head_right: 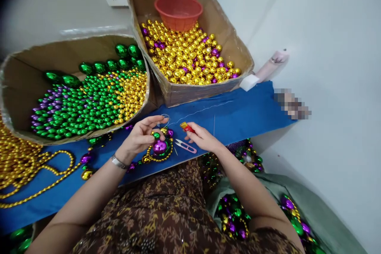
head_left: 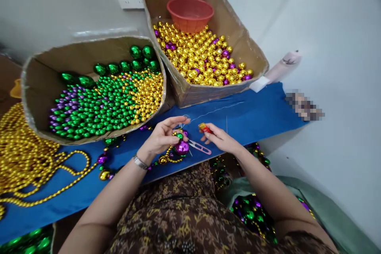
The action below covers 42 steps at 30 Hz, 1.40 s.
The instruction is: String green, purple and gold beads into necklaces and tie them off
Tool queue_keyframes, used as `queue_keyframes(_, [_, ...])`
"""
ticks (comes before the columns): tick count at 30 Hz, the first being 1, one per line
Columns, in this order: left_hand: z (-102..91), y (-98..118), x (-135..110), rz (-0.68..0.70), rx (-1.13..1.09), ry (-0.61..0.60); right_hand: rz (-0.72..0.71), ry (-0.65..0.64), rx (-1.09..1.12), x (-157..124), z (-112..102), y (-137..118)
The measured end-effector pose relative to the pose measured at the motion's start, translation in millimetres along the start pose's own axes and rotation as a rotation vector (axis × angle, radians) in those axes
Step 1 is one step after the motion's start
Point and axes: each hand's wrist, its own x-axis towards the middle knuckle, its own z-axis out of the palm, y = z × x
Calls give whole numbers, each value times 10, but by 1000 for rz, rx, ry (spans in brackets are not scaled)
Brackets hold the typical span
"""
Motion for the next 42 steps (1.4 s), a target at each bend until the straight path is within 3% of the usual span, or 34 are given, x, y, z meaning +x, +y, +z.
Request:
queue_keyframes(3, [-6, 4, 17, -7, 1, -18, -113, -70, 176, 64, -91, -236])
queue_keyframes(7, [-27, 0, 25, -10, -6, -33, -251, -72, 9, 216, -126, -468])
queue_keyframes(11, [-52, -22, 21, -2, 4, -48, -331, -22, -107, 372, -55, -528])
queue_keyframes(15, [-52, -36, 15, 9, 18, -62, -331, 58, -134, 454, 49, -532])
queue_keyframes(24, [-47, -62, 7, 3, 39, -73, -304, 87, -161, 478, 163, -526])
queue_keyframes(37, [-17, -67, -5, -26, -5, -53, -417, 105, -304, 508, 174, -504])
queue_keyframes(42, [18, -45, -13, -9, 45, -27, -401, 148, -340, 422, 71, -538])
